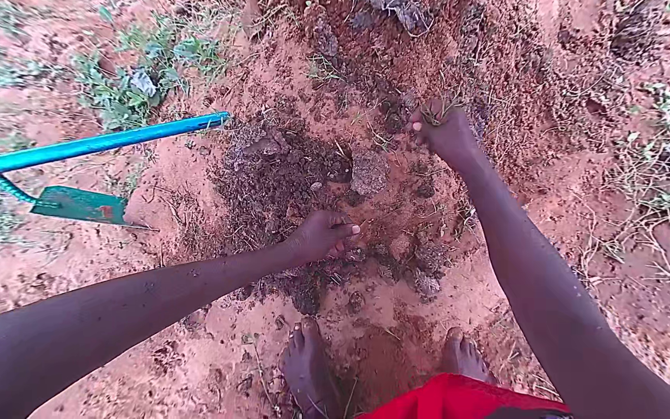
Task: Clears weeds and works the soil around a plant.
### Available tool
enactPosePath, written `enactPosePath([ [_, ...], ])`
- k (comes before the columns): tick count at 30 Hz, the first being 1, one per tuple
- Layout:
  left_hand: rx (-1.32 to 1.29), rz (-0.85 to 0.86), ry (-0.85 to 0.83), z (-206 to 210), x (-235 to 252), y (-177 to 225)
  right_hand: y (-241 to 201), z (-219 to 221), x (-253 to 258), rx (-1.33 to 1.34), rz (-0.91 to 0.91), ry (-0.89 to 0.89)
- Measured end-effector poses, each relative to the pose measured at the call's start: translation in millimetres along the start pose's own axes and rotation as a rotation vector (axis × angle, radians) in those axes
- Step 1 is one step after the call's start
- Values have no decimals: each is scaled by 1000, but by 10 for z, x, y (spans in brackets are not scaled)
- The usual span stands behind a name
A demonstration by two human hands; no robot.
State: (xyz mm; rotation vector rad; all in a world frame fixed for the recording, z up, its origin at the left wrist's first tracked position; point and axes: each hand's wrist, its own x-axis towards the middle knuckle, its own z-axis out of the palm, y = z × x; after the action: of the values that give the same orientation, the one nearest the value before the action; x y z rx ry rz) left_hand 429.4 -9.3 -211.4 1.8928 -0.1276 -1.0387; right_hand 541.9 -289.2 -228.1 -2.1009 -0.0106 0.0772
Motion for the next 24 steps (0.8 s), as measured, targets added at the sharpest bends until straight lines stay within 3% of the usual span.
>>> enactPosePath([
  [3, -68, 19, 82, 1, 30, 45, 17, 192, -57, -55, -35, -158],
  [8, -143, 192, 267, -114, 97, 89, 70, 498, -12, -106, -231, -72],
  [13, -181, 231, 381, -303, 249, 283, 69, 603, 95, -84, -356, -13],
  [19, 88, 270, 525, -713, 761, 642, 75, 780, 71, 249, -4, 111],
  [24, 454, 296, 455, -775, 1126, 898, -114, 785, -113, 13, -18, 194],
])
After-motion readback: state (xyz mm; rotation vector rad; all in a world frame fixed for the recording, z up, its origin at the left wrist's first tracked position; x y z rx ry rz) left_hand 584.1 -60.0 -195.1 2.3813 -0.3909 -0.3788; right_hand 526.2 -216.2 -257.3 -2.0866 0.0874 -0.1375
